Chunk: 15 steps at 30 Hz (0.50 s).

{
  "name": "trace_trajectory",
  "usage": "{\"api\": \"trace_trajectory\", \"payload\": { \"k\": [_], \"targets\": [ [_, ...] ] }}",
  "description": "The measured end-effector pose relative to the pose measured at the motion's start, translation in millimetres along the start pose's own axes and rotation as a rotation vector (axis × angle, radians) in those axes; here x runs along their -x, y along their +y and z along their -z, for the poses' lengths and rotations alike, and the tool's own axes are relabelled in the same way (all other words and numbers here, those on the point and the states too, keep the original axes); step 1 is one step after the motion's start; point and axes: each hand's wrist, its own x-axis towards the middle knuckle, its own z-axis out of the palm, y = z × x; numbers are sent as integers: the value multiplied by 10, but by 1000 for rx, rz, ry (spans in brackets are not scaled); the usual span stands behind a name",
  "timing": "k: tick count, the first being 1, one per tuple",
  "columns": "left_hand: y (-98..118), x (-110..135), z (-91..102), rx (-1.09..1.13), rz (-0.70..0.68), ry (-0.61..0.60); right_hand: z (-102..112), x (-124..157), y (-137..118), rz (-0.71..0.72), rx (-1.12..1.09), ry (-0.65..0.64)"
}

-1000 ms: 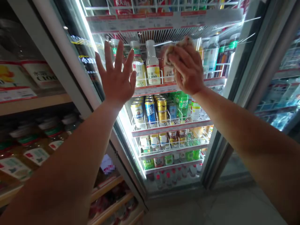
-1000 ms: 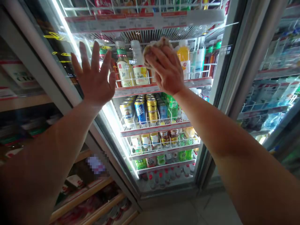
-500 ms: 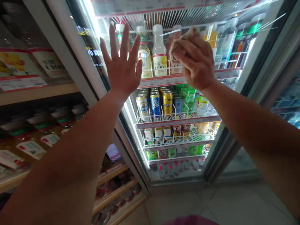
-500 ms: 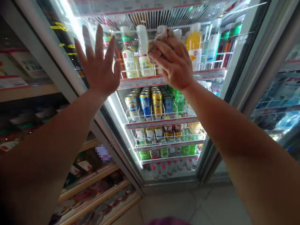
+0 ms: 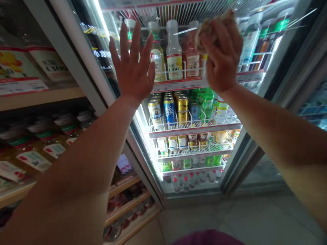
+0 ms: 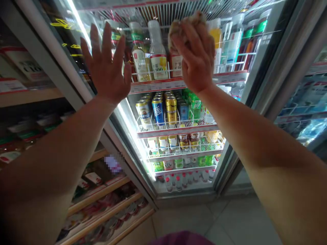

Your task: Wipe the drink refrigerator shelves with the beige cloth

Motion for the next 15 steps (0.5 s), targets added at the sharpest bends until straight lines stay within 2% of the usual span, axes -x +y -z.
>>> {"api": "trace_trajectory", "payload": {
  "k": [2,4,5,8,10,11,15],
  "targets": [
    [-29,7,-17,30,0,13,-14,-61,-84,-210,99,154],
    [-58,11,-38,6,-26,39,9,-98,-208,-277,173,131],
    [-72,11,-51,-32,-51,52,31,-104,-266,-241,188,68],
    [-105,6,-87,-130,-128,133,95,-122,-336,43,136,-167],
    [-118,3,-101,-131,-146,164,102,-184,-291,170,89,-223],
    [-123,2,-103,-122,-143,165,90,-234,-260,167,83,-220],
    [-131,1,-102,-99,-136,142,-4,-420,-270,-134,190,-175]
  ]
}}
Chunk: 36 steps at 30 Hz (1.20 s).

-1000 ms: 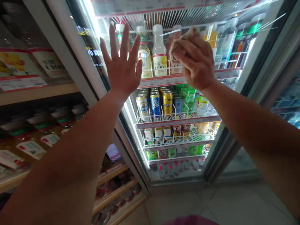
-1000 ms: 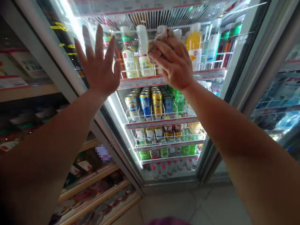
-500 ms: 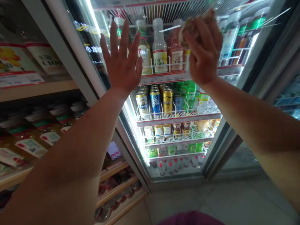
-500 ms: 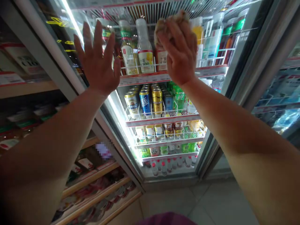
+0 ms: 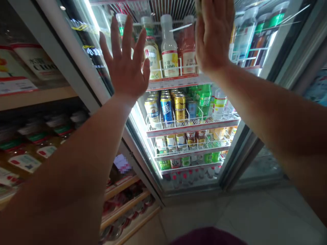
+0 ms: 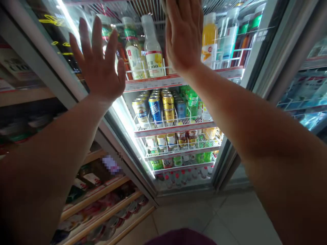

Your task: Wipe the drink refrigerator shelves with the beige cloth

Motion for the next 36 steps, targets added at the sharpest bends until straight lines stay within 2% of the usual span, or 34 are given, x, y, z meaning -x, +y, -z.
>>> {"api": "trace_trajectory", "payload": {
  "k": [1,2,5,7,9,12,14,15,18,20,22,25,28,31,33,34,36],
  "targets": [
    [1,0,-1,2,-9,8,-11,-2,-55,-19,12,-21],
    [3,1,-3,2,-17,13,-19,17,-116,21,4,-41],
    [13,2,-10,10,-11,35,-40,102,-249,299,-146,-60],
    [17,1,-10,38,13,14,-69,72,-246,387,-241,-54],
    [14,0,-4,73,34,-28,-109,-50,-199,357,-237,-28],
    [-4,-3,8,105,55,-57,-129,-215,-217,144,-141,68],
    [-19,-2,12,111,69,-60,-90,-190,-336,41,-112,100],
    [-26,-1,12,107,75,-58,-63,-137,-409,58,-111,83],
    [-37,5,13,74,73,-36,6,52,-529,216,-206,-80],
    [-32,10,24,68,83,-46,32,101,-453,300,-264,-175],
    [-17,12,45,79,86,-55,46,87,-279,347,-255,-211],
    [17,9,83,92,75,-36,36,115,-10,313,-168,-137],
    [58,-2,115,102,75,-8,-16,311,142,253,-108,-38],
    [91,-11,134,103,74,19,-38,481,256,385,-87,-64],
    [103,-12,140,99,73,33,-9,477,362,492,-67,-89],
    [106,-11,142,96,73,37,12,443,422,501,-56,-80],
    [108,-5,142,92,69,42,51,360,532,423,-48,-20]
  ]
}}
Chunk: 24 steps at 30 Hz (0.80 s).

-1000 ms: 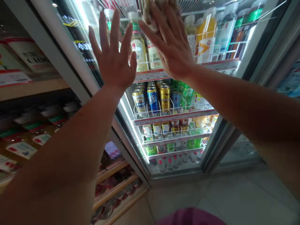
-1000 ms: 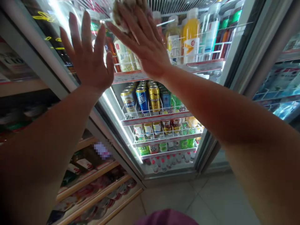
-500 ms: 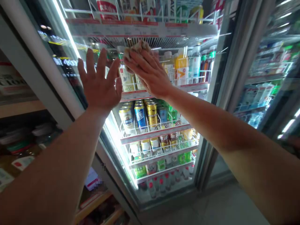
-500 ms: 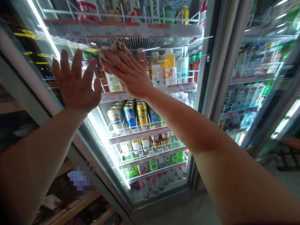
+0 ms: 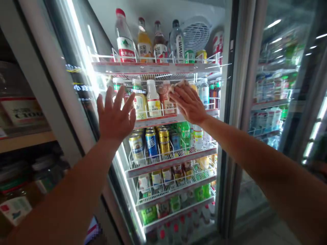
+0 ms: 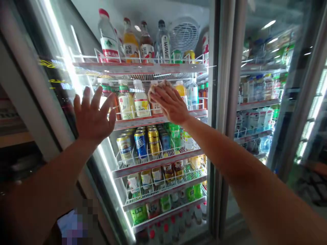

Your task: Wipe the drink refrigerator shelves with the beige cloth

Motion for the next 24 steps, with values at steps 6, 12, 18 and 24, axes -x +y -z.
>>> {"api": "trace_trajectory", "payload": {
  "k": [6,12,18,24],
  "targets": [
    [-7,1,-3,12,-8,10,-18,13,34,-218,-27,50],
    [-14,6,11,4,-24,-8,-54,-265,-230,-292,-78,-2],
    [-82,52,-27,16,-313,82,-148,-735,-1129,-340,-257,-83],
    [-71,-23,-2,162,-395,32,-177,-856,-1485,-317,-512,-52]
  ]
}}
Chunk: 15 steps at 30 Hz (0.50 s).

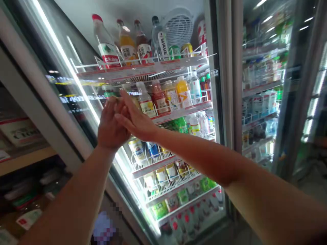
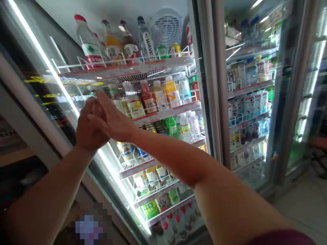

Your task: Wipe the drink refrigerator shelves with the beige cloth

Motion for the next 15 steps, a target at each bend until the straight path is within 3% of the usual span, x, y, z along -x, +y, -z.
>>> {"api": "trace_trajectory", "payload": {
  "k": [4,6,8,11,15],
  "targets": [
    [8,-53,45,-66,-9,-32,538,-47,526,117,210,82],
    [27,-45,46,-107,13,-44,819,-40,862,32,395,138],
    [84,-11,28,-131,42,-43,1001,-3,1147,-28,518,107],
    [232,42,-4,-146,116,-20,1075,88,1401,-20,584,89],
    [251,-68,35,-179,214,-128,1014,180,1493,14,556,148]
  ]
}}
